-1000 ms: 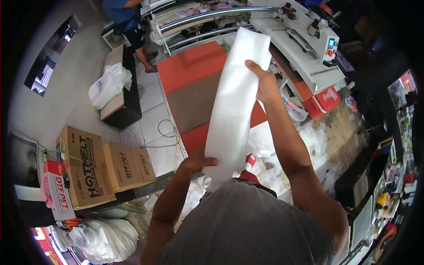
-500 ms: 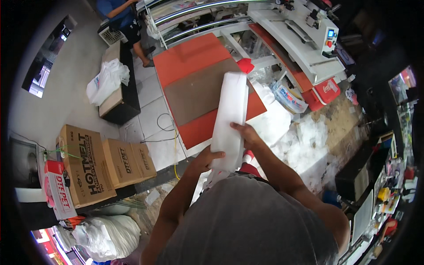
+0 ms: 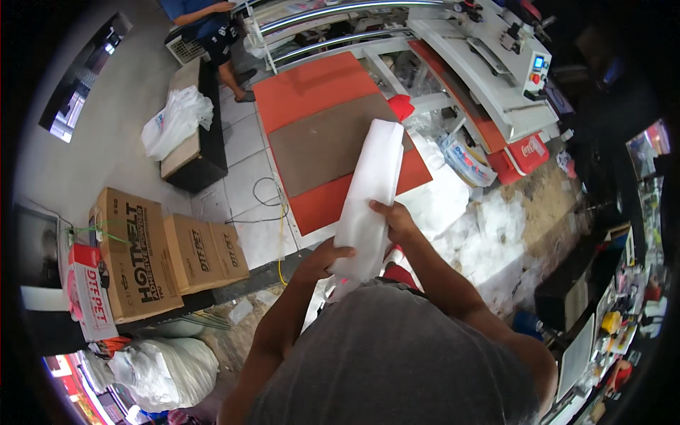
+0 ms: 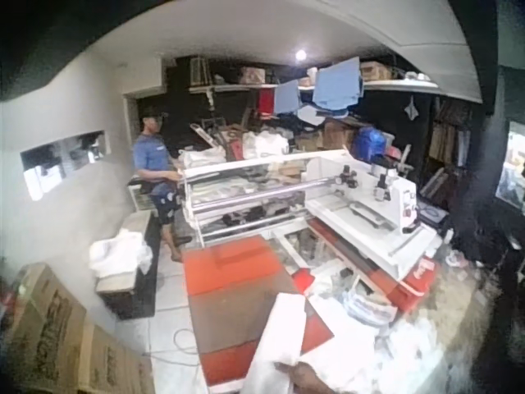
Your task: The person places white tote bags one by one onto a heat press machine, aligns them, and operates the press to print a logo onto the bags.
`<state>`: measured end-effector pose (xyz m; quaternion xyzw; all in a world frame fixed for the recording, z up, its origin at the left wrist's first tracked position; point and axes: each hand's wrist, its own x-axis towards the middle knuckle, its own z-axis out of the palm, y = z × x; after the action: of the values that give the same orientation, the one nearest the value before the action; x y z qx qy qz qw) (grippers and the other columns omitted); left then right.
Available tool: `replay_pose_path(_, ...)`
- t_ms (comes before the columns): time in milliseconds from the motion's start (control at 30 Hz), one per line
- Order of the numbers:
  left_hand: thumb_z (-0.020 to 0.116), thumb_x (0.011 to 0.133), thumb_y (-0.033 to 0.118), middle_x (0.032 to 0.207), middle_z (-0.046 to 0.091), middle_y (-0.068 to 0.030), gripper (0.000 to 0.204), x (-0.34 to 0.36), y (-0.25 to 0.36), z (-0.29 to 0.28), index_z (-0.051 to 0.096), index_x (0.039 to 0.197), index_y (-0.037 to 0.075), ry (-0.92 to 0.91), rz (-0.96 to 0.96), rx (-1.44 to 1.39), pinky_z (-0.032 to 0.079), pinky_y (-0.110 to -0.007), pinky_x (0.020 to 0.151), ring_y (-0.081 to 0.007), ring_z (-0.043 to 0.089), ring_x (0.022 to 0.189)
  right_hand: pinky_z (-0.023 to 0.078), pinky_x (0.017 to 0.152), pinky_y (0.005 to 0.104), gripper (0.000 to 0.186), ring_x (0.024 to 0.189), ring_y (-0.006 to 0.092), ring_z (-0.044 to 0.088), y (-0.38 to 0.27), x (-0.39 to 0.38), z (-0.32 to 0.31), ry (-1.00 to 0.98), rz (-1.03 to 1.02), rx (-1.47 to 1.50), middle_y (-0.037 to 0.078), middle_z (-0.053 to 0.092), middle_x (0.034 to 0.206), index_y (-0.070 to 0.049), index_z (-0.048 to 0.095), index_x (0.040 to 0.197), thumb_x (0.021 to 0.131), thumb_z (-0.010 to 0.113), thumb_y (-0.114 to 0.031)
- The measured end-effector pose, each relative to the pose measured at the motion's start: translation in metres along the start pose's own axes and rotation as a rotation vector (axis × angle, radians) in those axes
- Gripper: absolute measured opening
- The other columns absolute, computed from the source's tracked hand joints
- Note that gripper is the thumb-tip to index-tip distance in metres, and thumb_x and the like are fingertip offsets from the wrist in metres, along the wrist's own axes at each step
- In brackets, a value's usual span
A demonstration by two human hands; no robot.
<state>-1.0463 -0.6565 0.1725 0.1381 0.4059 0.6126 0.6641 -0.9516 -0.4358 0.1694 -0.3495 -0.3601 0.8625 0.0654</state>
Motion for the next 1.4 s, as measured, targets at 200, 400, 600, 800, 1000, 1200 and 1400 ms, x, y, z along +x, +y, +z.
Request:
replay_pose_path(200, 0.072, 0.089, 0.028, 0.137, 0.055, -0.0150, 0.072, -0.030, -0.029, -0.015, 0.038, 0.149, 0.007, 0.485, 0.268, -0.237, 0.053, -0.052, 0.094, -0.0294, 0.059, 0.119, 0.059, 0.087, 0.0478, 0.044, 0.101, 0.0329, 0.068, -0.015, 0.016, 0.052, 0.137, -0.213, 0.148, 0.018, 0.067, 0.116, 0.004, 0.055, 0.128, 0.091, 0.073, -0.010)
replay_pose_path(400, 0.061, 0.096, 0.044, 0.131, 0.057, -0.0134, 0.061, -0.032, 0.025, -0.005, 0.041, 0.144, 0.011, 0.481, 0.616, -0.460, 0.058, -0.052, 0.087, -0.0314, 0.063, 0.110, 0.052, 0.098, 0.0420, 0.042, 0.113, 0.0268, 0.063, -0.007, 0.047, 0.105, 0.029, -0.424, 0.231, 0.012, 0.063, 0.125, 0.000, 0.053, 0.132, 0.095, 0.070, -0.009)
replay_pose_path(600, 0.072, 0.093, 0.020, 0.117, 0.066, -0.0118, 0.051, -0.022, 0.087, -0.052, 0.050, 0.135, 0.001, 0.828, 0.508, -0.002, 0.057, -0.035, 0.076, -0.0206, 0.067, 0.098, 0.046, 0.106, 0.0411, 0.047, 0.121, 0.0250, 0.057, -0.002, 0.088, 0.139, -0.078, -0.491, 0.385, 0.011, 0.058, 0.133, 0.000, 0.047, 0.139, 0.098, 0.066, -0.012)
replay_pose_path(800, 0.071, 0.095, 0.025, 0.111, 0.067, -0.0071, 0.044, 0.021, 0.116, -0.129, 0.056, 0.129, 0.003, 0.797, 0.564, 0.034, 0.053, -0.036, 0.080, -0.0191, 0.064, 0.095, 0.046, 0.105, 0.0523, 0.053, 0.126, 0.0310, 0.055, -0.021, 0.125, 0.135, -0.027, -0.092, 0.368, 0.016, 0.052, 0.141, -0.006, 0.045, 0.143, 0.098, 0.067, -0.025)
replay_pose_path(1000, 0.073, 0.092, 0.031, 0.091, 0.065, -0.0050, 0.031, 0.031, 0.129, -0.191, 0.064, 0.114, 0.011, 0.763, 0.223, -0.034, 0.050, -0.039, 0.058, -0.0195, 0.061, 0.076, 0.053, 0.092, 0.0478, 0.044, 0.109, 0.0303, 0.065, -0.032, 0.073, -0.004, -0.221, -0.079, -0.038, 0.014, 0.061, 0.126, -0.006, 0.052, 0.133, 0.098, 0.064, -0.032)
replay_pose_path(1200, 0.068, 0.098, 0.034, 0.118, 0.065, -0.0082, 0.050, 0.013, 0.154, -0.198, 0.054, 0.134, 0.003, 0.743, 0.230, -0.031, 0.054, -0.041, 0.089, -0.0253, 0.065, 0.103, 0.056, 0.094, 0.0387, 0.037, 0.117, 0.0286, 0.062, -0.169, 0.012, -0.175, 0.234, -0.575, -0.393, 0.014, 0.058, 0.131, 0.000, 0.052, 0.133, 0.099, 0.050, -0.013)
replay_pose_path(1400, 0.070, 0.095, 0.041, 0.104, 0.065, -0.0039, 0.051, -0.016, 0.169, -0.180, 0.061, 0.128, 0.004, 0.793, 0.262, 0.460, 0.050, -0.032, 0.069, -0.0170, 0.062, 0.085, 0.052, 0.086, 0.0355, 0.041, 0.107, 0.0223, 0.066, -0.316, -0.010, -0.253, 0.737, -0.866, -0.605, 0.011, 0.065, 0.123, -0.003, 0.060, 0.125, 0.098, 0.065, -0.033)
